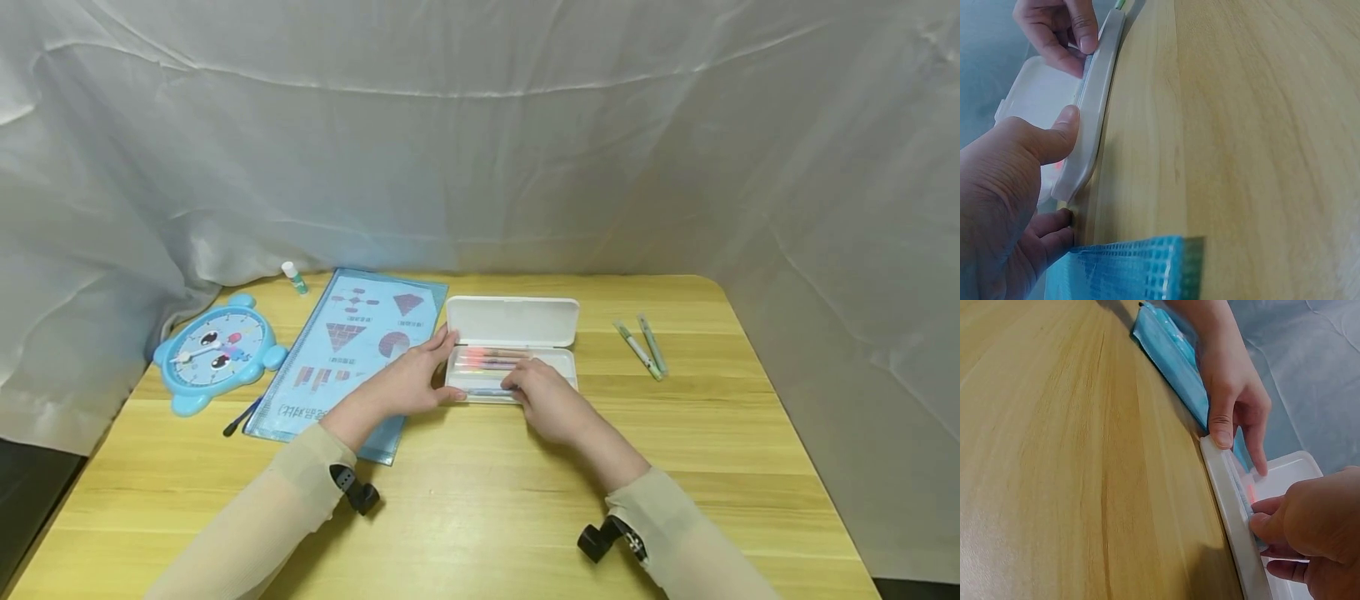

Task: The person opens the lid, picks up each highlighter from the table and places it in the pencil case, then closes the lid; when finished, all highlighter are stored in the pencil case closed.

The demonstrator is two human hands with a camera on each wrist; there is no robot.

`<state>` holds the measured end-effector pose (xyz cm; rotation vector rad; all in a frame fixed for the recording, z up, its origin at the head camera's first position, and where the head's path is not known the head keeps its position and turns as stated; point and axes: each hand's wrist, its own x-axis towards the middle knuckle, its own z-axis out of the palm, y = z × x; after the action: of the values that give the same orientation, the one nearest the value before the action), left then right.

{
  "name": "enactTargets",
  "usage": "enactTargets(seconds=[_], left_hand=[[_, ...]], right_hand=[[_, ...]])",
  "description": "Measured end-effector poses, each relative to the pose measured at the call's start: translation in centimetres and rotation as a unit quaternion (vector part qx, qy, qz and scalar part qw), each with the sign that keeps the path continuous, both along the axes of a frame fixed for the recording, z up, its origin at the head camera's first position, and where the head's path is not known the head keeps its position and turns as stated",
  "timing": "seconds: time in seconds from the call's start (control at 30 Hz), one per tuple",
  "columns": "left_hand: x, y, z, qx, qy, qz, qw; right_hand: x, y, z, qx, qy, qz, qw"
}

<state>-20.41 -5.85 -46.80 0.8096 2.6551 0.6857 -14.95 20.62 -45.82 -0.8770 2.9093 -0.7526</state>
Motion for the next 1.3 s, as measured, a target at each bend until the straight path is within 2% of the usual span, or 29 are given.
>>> enactTargets(seconds=[0.33, 0.6, 0.73, 1.0, 1.2, 1.3], left_hand=[[0.0, 0.0, 0.0, -0.001, 0.002, -0.004, 1.0], [0.1, 0.0, 0.1, 0.003, 0.002, -0.008, 1.0], [0.0, 0.0, 0.0, 0.003, 0.003, -0.008, 1.0], [0.0, 0.0, -0.1, 0.002, 0.01, -0.006, 0.9999], [-0.1, 0.0, -0.1, 0.0, 0.009, -0.007, 0.9999], [-0.1, 0.0, -0.1, 0.0, 0.008, -0.008, 0.9999]], right_hand=[[-0.1, 0.5, 0.5, -0.015, -0.005, -0.008, 1.0], [-0.2, 2.5, 1.7, -0.053, -0.001, -0.029, 0.998], [-0.1, 4.2, 2.4, -0.073, -0.004, -0.056, 0.996], [-0.3, 8.5, 3.3, -0.087, 0.038, -0.119, 0.988], [-0.8, 11.8, 3.3, -0.094, 0.049, -0.167, 0.98], [-0.9, 13.3, 2.9, -0.094, 0.039, -0.195, 0.976]])
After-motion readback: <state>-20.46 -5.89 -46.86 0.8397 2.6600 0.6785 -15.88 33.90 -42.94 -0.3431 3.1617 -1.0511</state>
